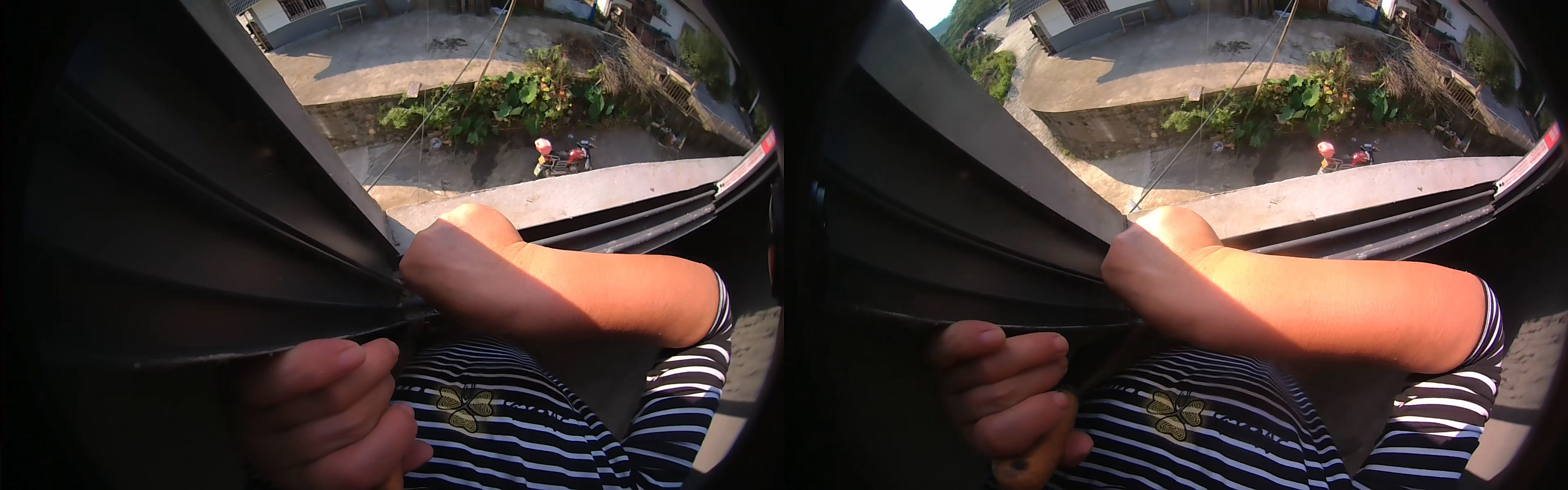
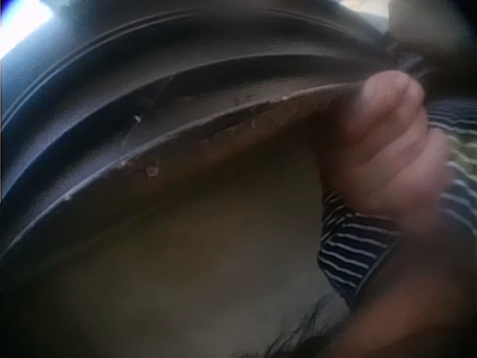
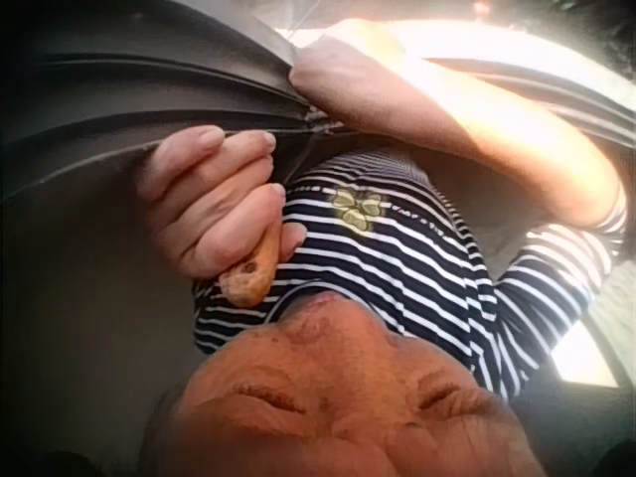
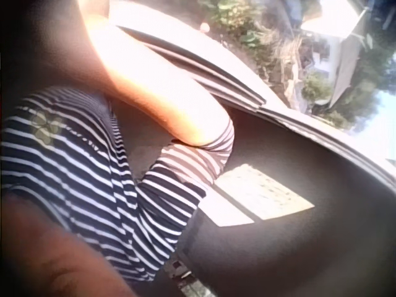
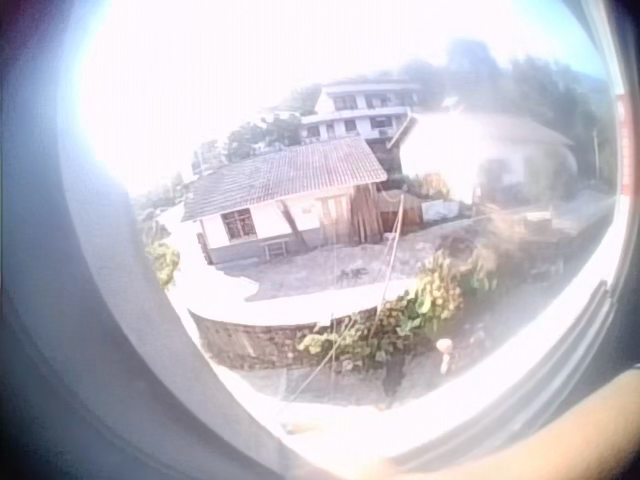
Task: The person uses a screwdriver and a hammer to work on the lower corner of a window frame. They pry and tap along the frame seam while another person sprays the window glass nearby.
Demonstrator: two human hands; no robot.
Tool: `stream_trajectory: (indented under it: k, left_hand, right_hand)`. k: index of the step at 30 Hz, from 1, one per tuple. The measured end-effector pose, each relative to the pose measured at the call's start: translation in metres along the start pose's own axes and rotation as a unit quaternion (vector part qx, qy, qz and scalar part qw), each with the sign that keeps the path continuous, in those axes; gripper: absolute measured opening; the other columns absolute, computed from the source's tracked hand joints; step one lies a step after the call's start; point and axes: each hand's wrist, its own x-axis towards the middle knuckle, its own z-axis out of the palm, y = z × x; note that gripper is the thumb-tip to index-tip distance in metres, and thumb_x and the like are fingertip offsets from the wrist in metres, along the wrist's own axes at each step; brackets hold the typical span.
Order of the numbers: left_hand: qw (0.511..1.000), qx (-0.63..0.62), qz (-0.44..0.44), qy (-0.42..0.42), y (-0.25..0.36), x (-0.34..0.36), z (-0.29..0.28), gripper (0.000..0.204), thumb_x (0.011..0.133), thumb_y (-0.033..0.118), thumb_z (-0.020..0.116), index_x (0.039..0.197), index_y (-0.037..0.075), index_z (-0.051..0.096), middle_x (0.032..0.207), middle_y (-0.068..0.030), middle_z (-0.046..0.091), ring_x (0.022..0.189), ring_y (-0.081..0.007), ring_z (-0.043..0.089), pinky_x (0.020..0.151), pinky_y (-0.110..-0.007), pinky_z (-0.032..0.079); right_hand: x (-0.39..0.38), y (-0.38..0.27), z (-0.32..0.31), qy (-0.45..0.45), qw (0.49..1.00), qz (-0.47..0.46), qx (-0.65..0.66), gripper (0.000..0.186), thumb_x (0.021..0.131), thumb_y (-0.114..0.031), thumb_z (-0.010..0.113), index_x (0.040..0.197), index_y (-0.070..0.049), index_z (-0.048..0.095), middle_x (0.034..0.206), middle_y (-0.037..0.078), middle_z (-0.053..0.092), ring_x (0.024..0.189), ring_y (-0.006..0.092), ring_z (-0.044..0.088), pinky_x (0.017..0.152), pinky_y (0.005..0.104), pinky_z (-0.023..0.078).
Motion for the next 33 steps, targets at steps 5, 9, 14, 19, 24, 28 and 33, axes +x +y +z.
stream_trajectory:
  k: [5,9,14,19,24,28,33]
  left_hand:
    - [0.999,0.010,0.014,-0.030,-0.004,0.000,-0.002,0.035,0.091,0.050,0.058,0.087,0.016,0.051,0.057,0.0043,0.060,0.063,-0.0105,0.064,0.096,-0.033,0.040]
    - [0.999,0.037,0.023,-0.016,-0.004,0.000,-0.002,0.037,0.092,0.052,0.056,0.091,0.016,0.050,0.056,0.0056,0.057,0.065,-0.0100,0.064,0.098,-0.034,0.038]
    - [0.998,0.055,-0.010,-0.038,0.004,-0.003,-0.007,0.037,0.092,0.053,0.056,0.093,0.017,0.049,0.057,0.0055,0.057,0.066,-0.0099,0.063,0.099,-0.036,0.037]
    - [0.995,-0.005,0.095,-0.028,-0.011,0.005,-0.007,0.025,0.097,0.035,0.054,0.093,0.011,0.049,0.066,-0.0011,0.067,0.072,-0.0131,0.070,0.096,-0.032,0.040]
    - [0.992,0.005,0.126,-0.001,-0.017,0.012,-0.002,0.024,0.099,0.033,0.050,0.091,0.011,0.049,0.063,0.0011,0.067,0.068,-0.0115,0.071,0.093,-0.030,0.040]
    - [0.993,0.023,0.114,-0.013,-0.011,0.015,-0.007,0.025,0.099,0.034,0.050,0.092,0.010,0.048,0.063,0.0006,0.067,0.071,-0.0118,0.071,0.094,-0.030,0.039]
    - [0.991,0.027,0.101,-0.088,-0.010,0.018,-0.019,0.025,0.099,0.033,0.051,0.093,0.009,0.047,0.064,-0.0008,0.067,0.075,-0.0132,0.072,0.095,-0.032,0.038]
  right_hand:
    - [-0.035,0.006,0.035,0.055,0.997,0.056,0.011,0.010,0.073,-0.010,0.062,0.071,-0.002,0.057,0.068,0.015,0.062,0.063,0.0310,0.066,0.053,0.0377,0.052]
    - [-0.049,0.000,0.067,0.182,0.981,0.048,-0.053,0.008,0.074,-0.009,0.060,0.071,-0.006,0.053,0.065,0.009,0.054,0.057,0.0215,0.059,0.048,0.0311,0.049]
    - [-0.048,-0.002,0.077,0.254,0.962,0.039,-0.086,0.009,0.071,-0.010,0.059,0.065,-0.007,0.053,0.062,0.007,0.051,0.052,0.0185,0.055,0.044,0.0290,0.045]
    - [-0.050,-0.004,0.077,0.259,0.961,0.053,-0.082,0.011,0.068,-0.010,0.059,0.065,-0.008,0.048,0.061,0.005,0.045,0.051,0.0162,0.050,0.044,0.0267,0.041]
    - [-0.050,-0.010,0.079,0.254,0.959,0.059,-0.111,0.011,0.065,-0.011,0.058,0.063,-0.009,0.048,0.060,0.004,0.041,0.049,0.0139,0.043,0.041,0.0256,0.036]
    - [-0.045,-0.017,0.066,0.300,0.933,0.047,-0.195,0.014,0.063,-0.015,0.058,0.054,-0.008,0.051,0.052,0.002,0.035,0.048,0.0116,0.034,0.039,0.0247,0.027]
    - [-0.022,0.013,0.037,0.209,0.974,-0.076,-0.048,0.011,0.066,-0.016,0.060,0.059,-0.007,0.061,0.056,0.009,0.056,0.053,0.0222,0.061,0.045,0.0315,0.047]
